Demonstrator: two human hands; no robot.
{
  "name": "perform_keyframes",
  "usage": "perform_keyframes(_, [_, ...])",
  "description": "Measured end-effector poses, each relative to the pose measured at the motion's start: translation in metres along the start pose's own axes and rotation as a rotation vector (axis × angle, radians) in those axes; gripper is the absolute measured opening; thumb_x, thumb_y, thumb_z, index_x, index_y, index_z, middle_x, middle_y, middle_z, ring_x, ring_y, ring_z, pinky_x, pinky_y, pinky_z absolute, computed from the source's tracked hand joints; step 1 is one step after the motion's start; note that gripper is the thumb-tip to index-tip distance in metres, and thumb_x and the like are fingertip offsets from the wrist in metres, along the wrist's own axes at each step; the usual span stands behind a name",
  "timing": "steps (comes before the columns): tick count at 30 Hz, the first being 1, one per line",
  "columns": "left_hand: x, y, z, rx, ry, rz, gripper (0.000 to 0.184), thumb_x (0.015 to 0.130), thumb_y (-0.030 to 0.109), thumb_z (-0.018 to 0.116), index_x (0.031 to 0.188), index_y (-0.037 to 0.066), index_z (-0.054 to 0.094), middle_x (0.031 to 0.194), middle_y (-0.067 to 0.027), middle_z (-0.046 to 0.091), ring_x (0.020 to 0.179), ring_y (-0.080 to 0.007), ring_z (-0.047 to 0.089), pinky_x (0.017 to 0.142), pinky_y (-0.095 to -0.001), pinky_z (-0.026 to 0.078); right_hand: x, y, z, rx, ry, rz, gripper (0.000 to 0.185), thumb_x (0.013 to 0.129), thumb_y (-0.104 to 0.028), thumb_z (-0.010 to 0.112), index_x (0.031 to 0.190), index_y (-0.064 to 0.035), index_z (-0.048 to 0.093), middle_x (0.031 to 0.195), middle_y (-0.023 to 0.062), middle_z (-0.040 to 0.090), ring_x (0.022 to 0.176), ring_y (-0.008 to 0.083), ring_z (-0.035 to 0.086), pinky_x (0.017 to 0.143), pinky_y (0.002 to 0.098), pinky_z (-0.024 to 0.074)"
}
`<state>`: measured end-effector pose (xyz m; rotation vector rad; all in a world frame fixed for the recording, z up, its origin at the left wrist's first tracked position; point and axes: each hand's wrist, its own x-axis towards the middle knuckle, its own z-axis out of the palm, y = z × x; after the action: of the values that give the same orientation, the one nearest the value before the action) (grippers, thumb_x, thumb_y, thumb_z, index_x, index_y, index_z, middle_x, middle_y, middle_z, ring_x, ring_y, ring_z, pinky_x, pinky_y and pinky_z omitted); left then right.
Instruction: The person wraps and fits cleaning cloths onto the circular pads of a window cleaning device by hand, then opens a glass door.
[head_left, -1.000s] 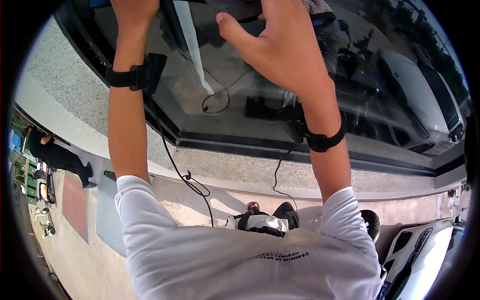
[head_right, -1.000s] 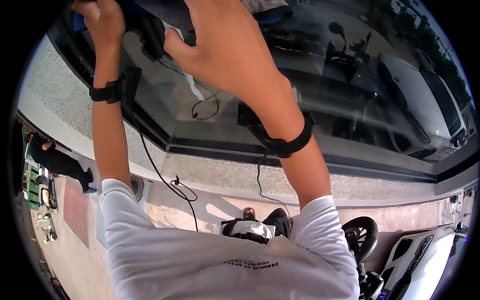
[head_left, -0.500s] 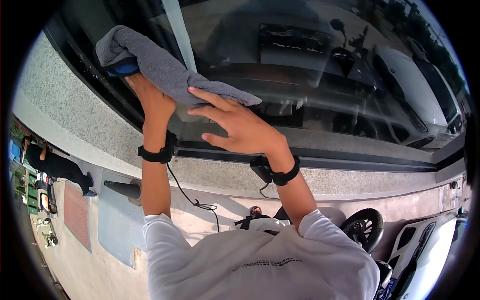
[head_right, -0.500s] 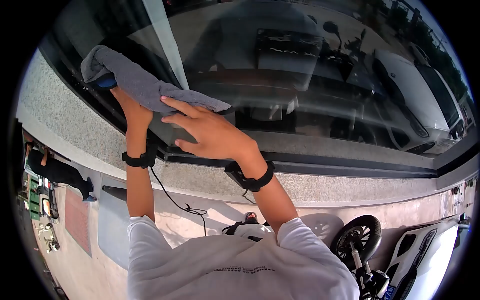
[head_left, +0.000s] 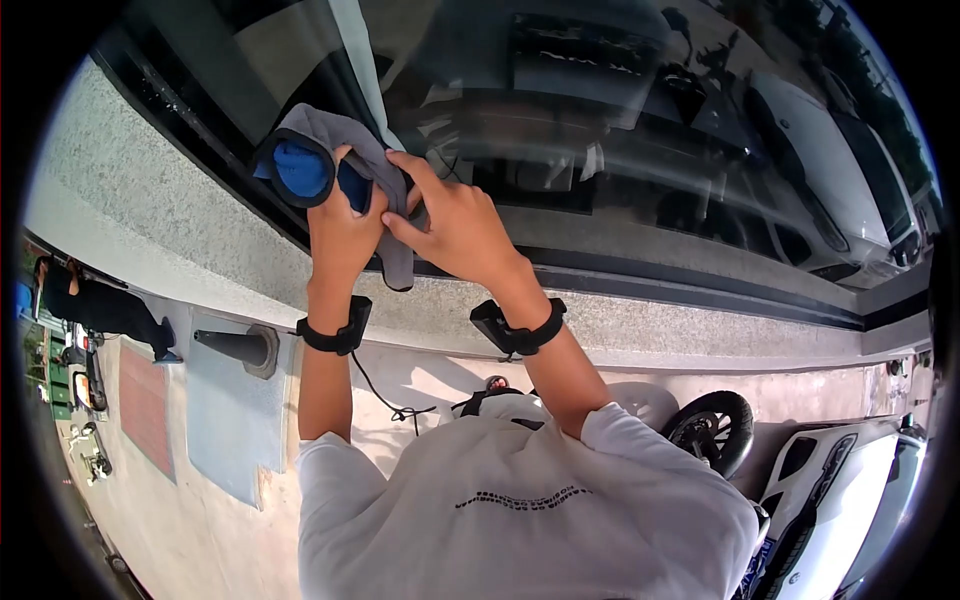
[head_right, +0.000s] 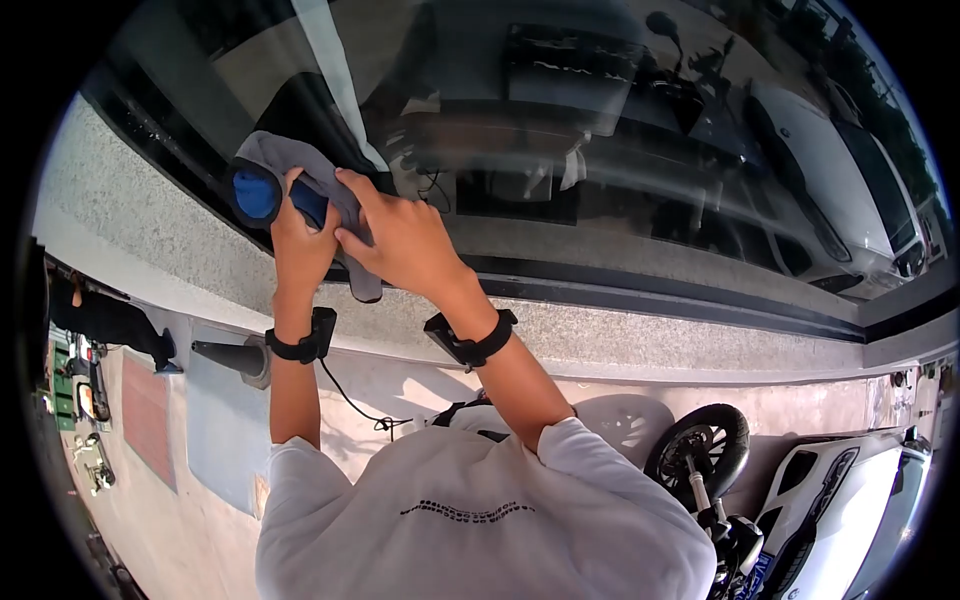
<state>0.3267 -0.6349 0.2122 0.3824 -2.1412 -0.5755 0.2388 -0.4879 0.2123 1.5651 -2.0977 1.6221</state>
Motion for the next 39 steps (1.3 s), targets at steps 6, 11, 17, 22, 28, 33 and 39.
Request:
perform_keyframes(6, [0.014, -0.005, 0.004, -0.096, -0.078, 0.148, 0.07, 0.081, 0.017, 0.077, 0.141, 0.001, 0.047, 0.139, -0.0229, 0.05, 0.129, -0.0425, 0.047, 0.109, -0.048, 0.037, 0.008, -0.021, -0.012, 0.22, 0.067, 0.078, 0.054, 0.083, -0.009, 0.073, 0.132, -0.01, 0.051, 0.06, 0.0095, 0.06, 0.05, 0.0239, 0.06, 0.053, 0.0297, 0.0461])
perform_keyframes(11, [0.015, -0.011, 0.02, -0.049, -0.092, 0.304, 0.084, 0.079, 0.02, 0.078, 0.148, 0.002, 0.032, 0.144, -0.0218, 0.04, 0.135, -0.0422, 0.037, 0.116, -0.0491, 0.029, 0.018, -0.024, -0.017, 0.078, 0.122, -0.231, 0.063, 0.08, -0.012, 0.08, 0.137, -0.0107, 0.052, 0.103, 0.0247, 0.069, 0.089, 0.0411, 0.07, 0.077, 0.0345, 0.0552])
perform_keyframes(17, [0.007, -0.024, 0.026, -0.123, 0.016, 0.321, 0.03, 0.083, 0.011, 0.071, 0.111, 0.004, 0.062, 0.112, -0.018, 0.063, 0.109, -0.0407, 0.056, 0.094, -0.0479, 0.042, 0.018, -0.016, -0.036, 0.291, 0.418, -0.131, 0.033, 0.081, -0.021, 0.085, 0.101, -0.0015, 0.067, 0.081, 0.0072, 0.072, 0.074, 0.01, 0.067, 0.068, 0.0244, 0.0525])
perform_keyframes(22, [0.003, -0.026, 0.04, -0.138, 0.155, 0.208, 0.024, 0.094, 0.01, 0.062, 0.115, 0.0, 0.059, 0.111, -0.0222, 0.062, 0.103, -0.04, 0.058, 0.093, -0.0456, 0.044, 0.019, -0.007, -0.037, -0.007, 0.43, -0.203, 0.033, 0.077, -0.02, 0.088, 0.091, -0.0014, 0.063, 0.075, 0.0075, 0.069, 0.066, 0.0123, 0.066, 0.063, 0.0244, 0.0511])
perform_keyframes(28, [0.032, -0.017, 0.042, 0.049, 0.206, 0.345, 0.036, 0.097, 0.018, 0.059, 0.124, -0.005, 0.052, 0.118, -0.0243, 0.059, 0.111, -0.042, 0.056, 0.099, -0.0461, 0.041, 0.021, -0.018, -0.035, 0.044, 0.514, -0.166, 0.031, 0.075, -0.013, 0.083, 0.091, -0.0023, 0.058, 0.079, 0.0103, 0.067, 0.071, 0.0206, 0.066, 0.069, 0.0297, 0.05])
perform_keyframes(33, [0.062, -0.023, 0.031, 0.137, 0.22, 0.514, 0.035, 0.094, 0.019, 0.062, 0.121, -0.002, 0.058, 0.108, -0.0277, 0.062, 0.101, -0.0452, 0.057, 0.092, -0.0512, 0.042, 0.025, -0.005, -0.039, 0.093, 0.637, -0.216, 0.051, 0.073, -0.015, 0.083, 0.11, -0.0029, 0.05, 0.079, 0.0124, 0.064, 0.067, 0.0263, 0.062, 0.064, 0.0315, 0.0484])
perform_keyframes(39, [0.13, -0.034, -0.01, 0.289, 0.445, 0.667, 0.044, 0.099, 0.032, 0.054, 0.133, 0.004, 0.052, 0.129, -0.0266, 0.056, 0.115, -0.0439, 0.054, 0.101, -0.0523, 0.037, 0.034, -0.014, -0.055, 0.113, 0.664, -0.124, 0.054, 0.073, 0.0, 0.073, 0.117, -0.002, 0.042, 0.06, 0.0028, 0.039, 0.052, 0.0102, 0.037, 0.052, 0.0234, 0.0363])
